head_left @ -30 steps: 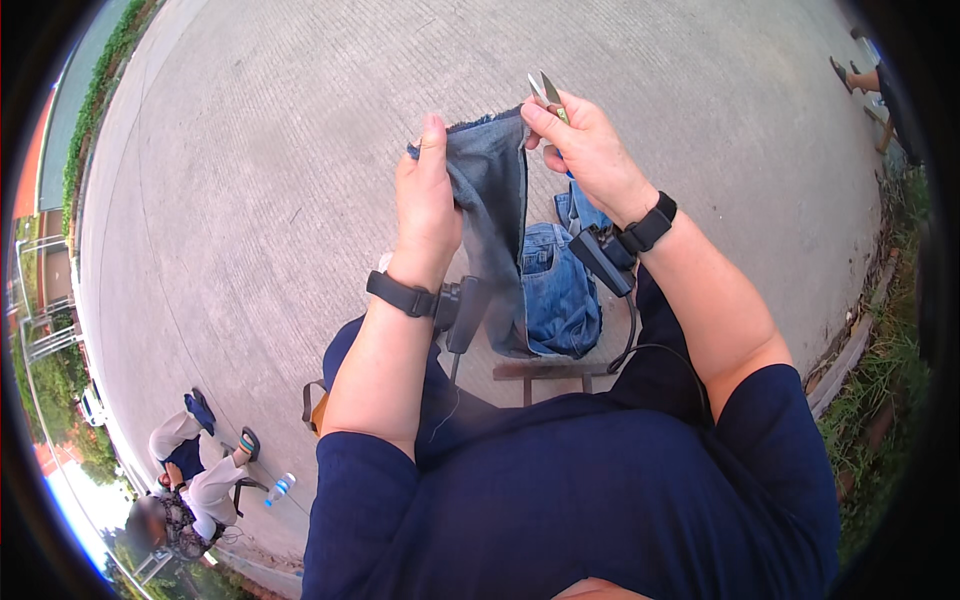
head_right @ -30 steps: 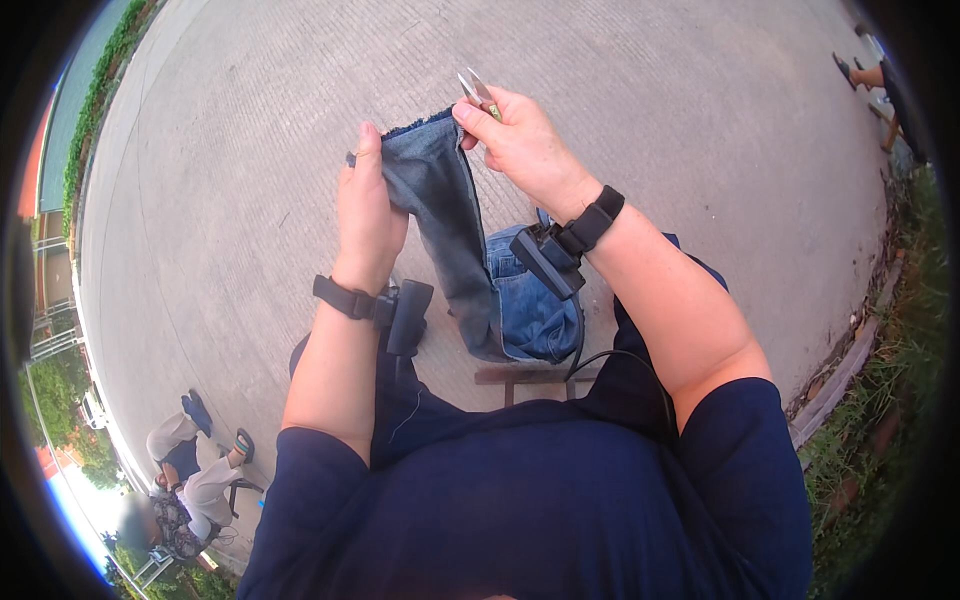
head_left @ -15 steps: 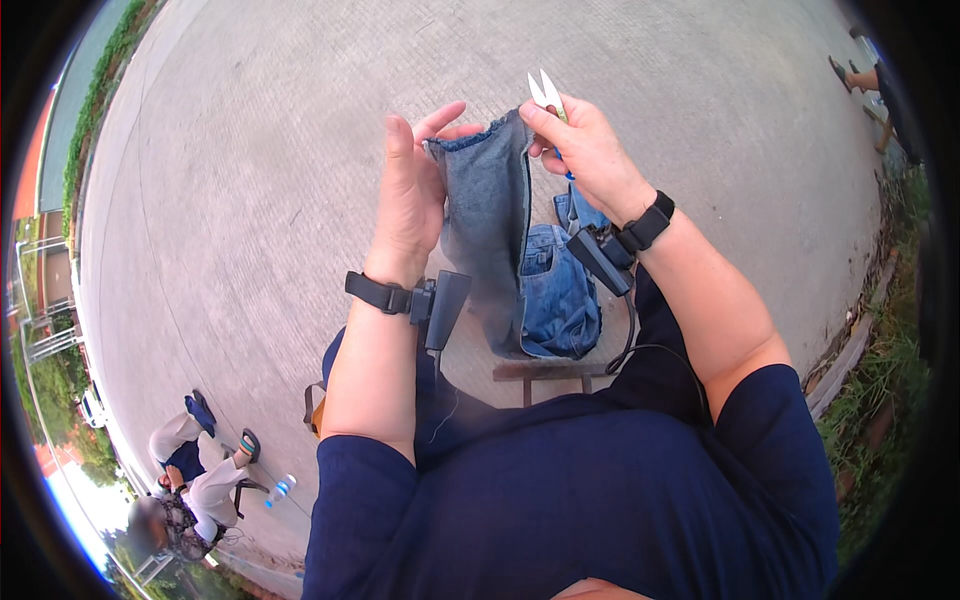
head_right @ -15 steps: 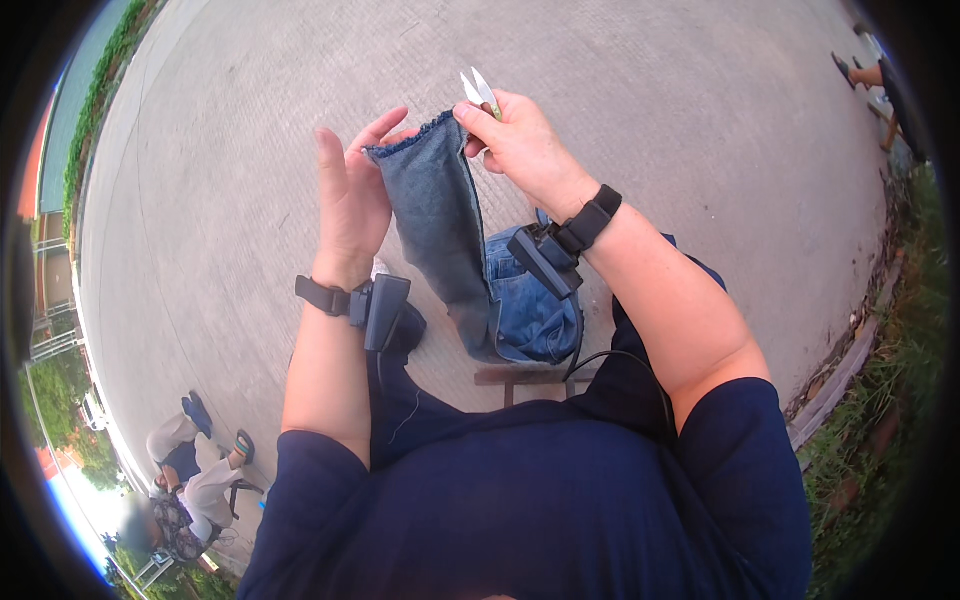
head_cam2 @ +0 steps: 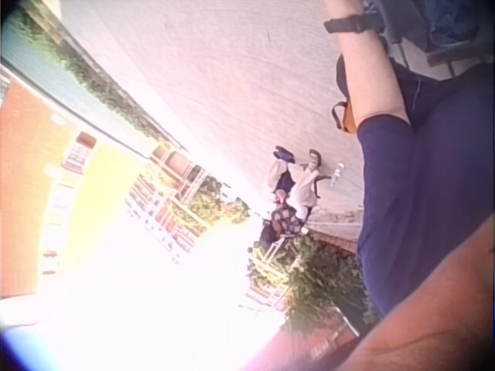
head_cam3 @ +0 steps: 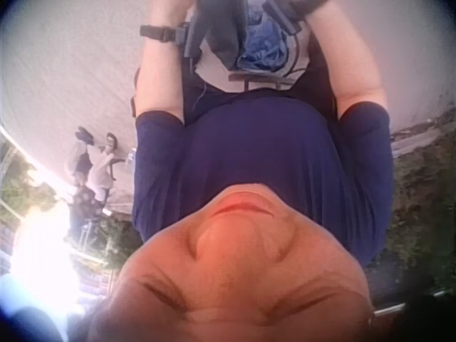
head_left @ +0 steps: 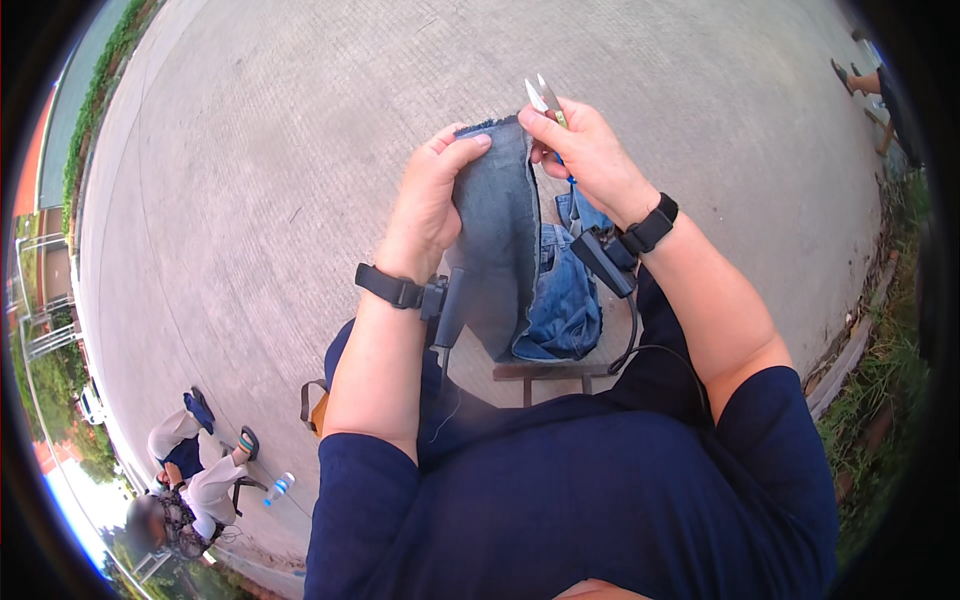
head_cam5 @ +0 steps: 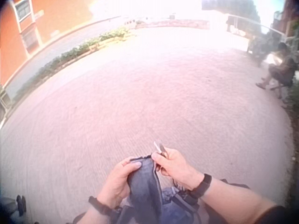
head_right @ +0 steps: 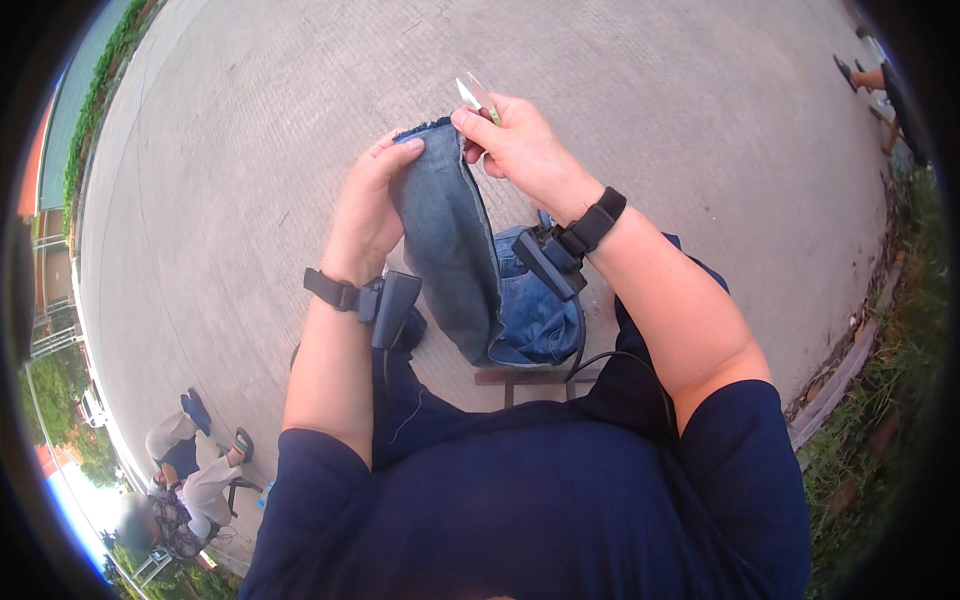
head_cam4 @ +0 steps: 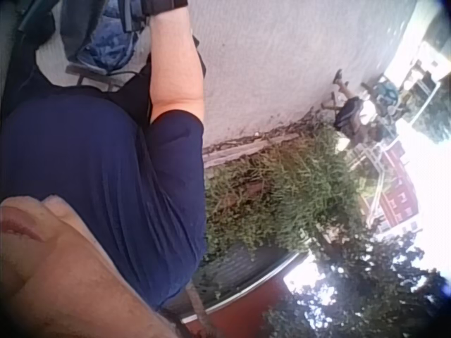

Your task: Trimming and fraying the edges of a piece of denim fabric using small scissors.

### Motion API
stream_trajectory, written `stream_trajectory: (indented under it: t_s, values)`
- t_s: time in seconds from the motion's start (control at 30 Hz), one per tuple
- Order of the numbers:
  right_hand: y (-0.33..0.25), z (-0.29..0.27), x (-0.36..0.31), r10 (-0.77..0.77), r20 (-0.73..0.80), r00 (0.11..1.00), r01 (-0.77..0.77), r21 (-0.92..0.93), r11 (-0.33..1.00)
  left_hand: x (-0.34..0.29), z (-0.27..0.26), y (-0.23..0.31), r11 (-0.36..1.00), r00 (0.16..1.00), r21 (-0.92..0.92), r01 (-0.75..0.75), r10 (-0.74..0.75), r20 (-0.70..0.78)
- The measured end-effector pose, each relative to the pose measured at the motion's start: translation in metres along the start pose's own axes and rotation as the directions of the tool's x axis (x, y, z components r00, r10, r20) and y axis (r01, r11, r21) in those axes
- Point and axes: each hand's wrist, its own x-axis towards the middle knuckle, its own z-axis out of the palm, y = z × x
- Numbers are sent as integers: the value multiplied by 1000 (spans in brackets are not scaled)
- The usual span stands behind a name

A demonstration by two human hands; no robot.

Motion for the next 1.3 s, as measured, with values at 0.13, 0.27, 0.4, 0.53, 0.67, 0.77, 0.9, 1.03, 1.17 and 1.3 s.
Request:
stream_trajectory:
  t_s: [0.13, 0.27, 0.4, 0.53, 0.67, 0.77, 0.9, 1.03, 1.17, 1.3]
  values:
    - [-2, -1, -1, -23, -5, 1000, 23, 3, 1000, 1, 5, -4, 999, 1000, 40, -27, 27, -14]
    - [0, 2, 2, -16, 14, 1000, 16, -27, 999, -7, 6, 3, 999, 997, 34, -31, 33, -68]
    - [2, -9, 5, -62, -113, 992, 26, -293, 956, -7, 7, 1, 998, 996, 46, -30, 33, -84]
    - [-13, -12, 3, -116, -64, 991, 91, -304, 948, -6, 3, 0, 998, 993, 42, -44, 48, -109]
    - [-18, 0, -13, -123, -32, 992, 115, -185, 976, -5, 4, 0, 996, 990, 61, -58, 65, -126]
    - [-15, 6, -18, -183, -17, 983, 176, -197, 965, -3, 6, -1, 997, 987, 48, -59, 65, -146]
    - [-26, 14, -29, -36, 127, 991, 71, -289, 955, 0, 5, -3, 995, 978, 31, -91, 96, -187]
    - [-21, 18, -28, 65, 129, 990, -24, -297, 954, 1, 6, -4, 997, 980, 13, -77, 78, -183]
    - [-15, 13, -24, 63, 127, 990, -26, -275, 961, 1, 10, -5, 998, 986, 0, -59, 58, -155]
    - [-9, 14, -22, 36, 150, 988, 4, -257, 966, 1, 8, -6, 998, 987, -6, -69, 68, -148]
